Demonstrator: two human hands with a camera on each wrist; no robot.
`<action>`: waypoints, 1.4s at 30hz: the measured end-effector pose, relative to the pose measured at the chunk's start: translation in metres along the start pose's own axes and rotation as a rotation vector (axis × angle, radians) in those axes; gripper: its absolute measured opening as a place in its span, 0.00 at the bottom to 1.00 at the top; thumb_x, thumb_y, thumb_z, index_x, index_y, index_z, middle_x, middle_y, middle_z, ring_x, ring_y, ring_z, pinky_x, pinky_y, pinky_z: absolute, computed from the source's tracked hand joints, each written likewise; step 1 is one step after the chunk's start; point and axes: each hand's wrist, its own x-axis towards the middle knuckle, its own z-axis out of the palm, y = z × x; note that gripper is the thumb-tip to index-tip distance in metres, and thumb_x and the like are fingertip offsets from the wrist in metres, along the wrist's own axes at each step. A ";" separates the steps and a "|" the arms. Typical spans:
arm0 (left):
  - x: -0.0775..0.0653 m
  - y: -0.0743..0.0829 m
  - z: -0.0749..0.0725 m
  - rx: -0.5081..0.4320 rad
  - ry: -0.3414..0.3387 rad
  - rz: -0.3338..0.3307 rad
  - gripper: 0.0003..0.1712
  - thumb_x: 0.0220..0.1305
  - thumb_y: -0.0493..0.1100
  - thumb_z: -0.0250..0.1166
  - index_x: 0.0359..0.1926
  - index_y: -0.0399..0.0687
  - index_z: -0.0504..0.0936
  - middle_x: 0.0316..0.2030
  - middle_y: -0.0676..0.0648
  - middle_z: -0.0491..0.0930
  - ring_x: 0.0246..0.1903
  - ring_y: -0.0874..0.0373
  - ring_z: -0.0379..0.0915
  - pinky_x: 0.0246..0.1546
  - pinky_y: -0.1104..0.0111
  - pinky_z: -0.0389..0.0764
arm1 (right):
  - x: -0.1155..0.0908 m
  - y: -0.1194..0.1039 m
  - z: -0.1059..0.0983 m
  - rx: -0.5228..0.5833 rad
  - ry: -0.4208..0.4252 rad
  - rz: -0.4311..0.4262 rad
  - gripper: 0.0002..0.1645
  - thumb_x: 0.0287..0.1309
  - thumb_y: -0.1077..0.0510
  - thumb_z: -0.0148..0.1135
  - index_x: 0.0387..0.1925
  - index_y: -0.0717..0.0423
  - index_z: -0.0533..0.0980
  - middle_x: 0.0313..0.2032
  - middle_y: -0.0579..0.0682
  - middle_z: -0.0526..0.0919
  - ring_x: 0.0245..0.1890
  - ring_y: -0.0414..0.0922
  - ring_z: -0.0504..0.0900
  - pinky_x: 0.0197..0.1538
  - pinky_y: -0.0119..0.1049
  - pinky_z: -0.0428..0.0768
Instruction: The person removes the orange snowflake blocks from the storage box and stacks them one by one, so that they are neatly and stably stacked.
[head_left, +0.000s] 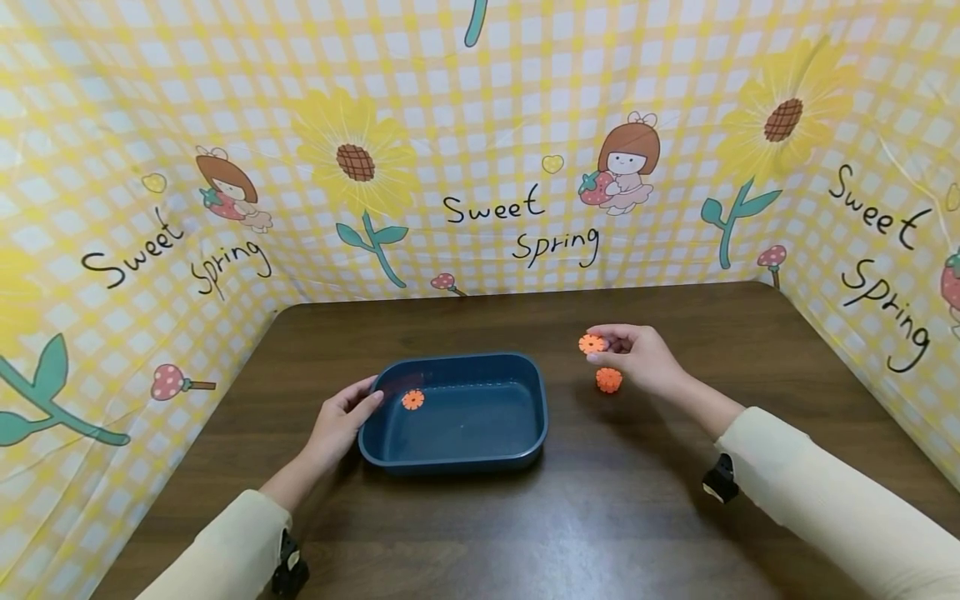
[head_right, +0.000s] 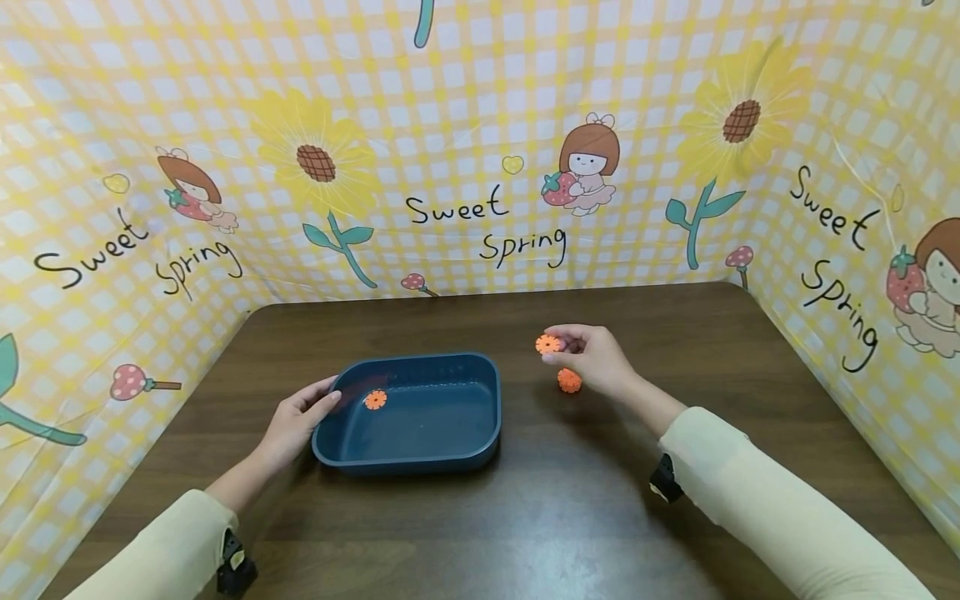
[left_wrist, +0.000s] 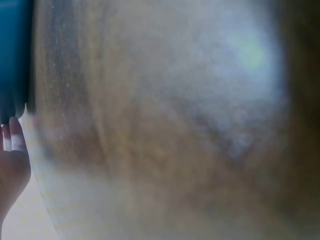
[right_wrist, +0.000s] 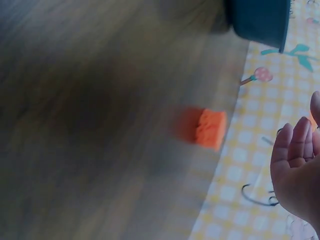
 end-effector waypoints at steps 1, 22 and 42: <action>0.000 0.000 0.000 0.001 0.001 0.001 0.30 0.69 0.52 0.60 0.67 0.43 0.71 0.58 0.37 0.73 0.49 0.57 0.73 0.44 0.76 0.75 | 0.000 0.003 -0.001 -0.007 0.008 -0.002 0.24 0.55 0.60 0.71 0.53 0.63 0.79 0.34 0.55 0.77 0.33 0.49 0.73 0.29 0.30 0.72; 0.001 -0.002 0.000 0.002 0.008 0.015 0.30 0.70 0.51 0.60 0.67 0.42 0.71 0.57 0.37 0.74 0.47 0.58 0.72 0.44 0.76 0.75 | -0.009 0.056 -0.011 -0.021 -0.019 0.095 0.25 0.56 0.57 0.71 0.55 0.63 0.78 0.37 0.54 0.77 0.33 0.46 0.70 0.32 0.32 0.71; 0.001 -0.001 0.001 0.014 0.005 0.011 0.29 0.70 0.50 0.60 0.67 0.41 0.70 0.56 0.36 0.74 0.52 0.49 0.72 0.44 0.76 0.75 | -0.023 0.017 -0.013 -0.002 -0.133 0.118 0.24 0.57 0.66 0.67 0.55 0.73 0.74 0.39 0.63 0.77 0.32 0.48 0.70 0.29 0.31 0.70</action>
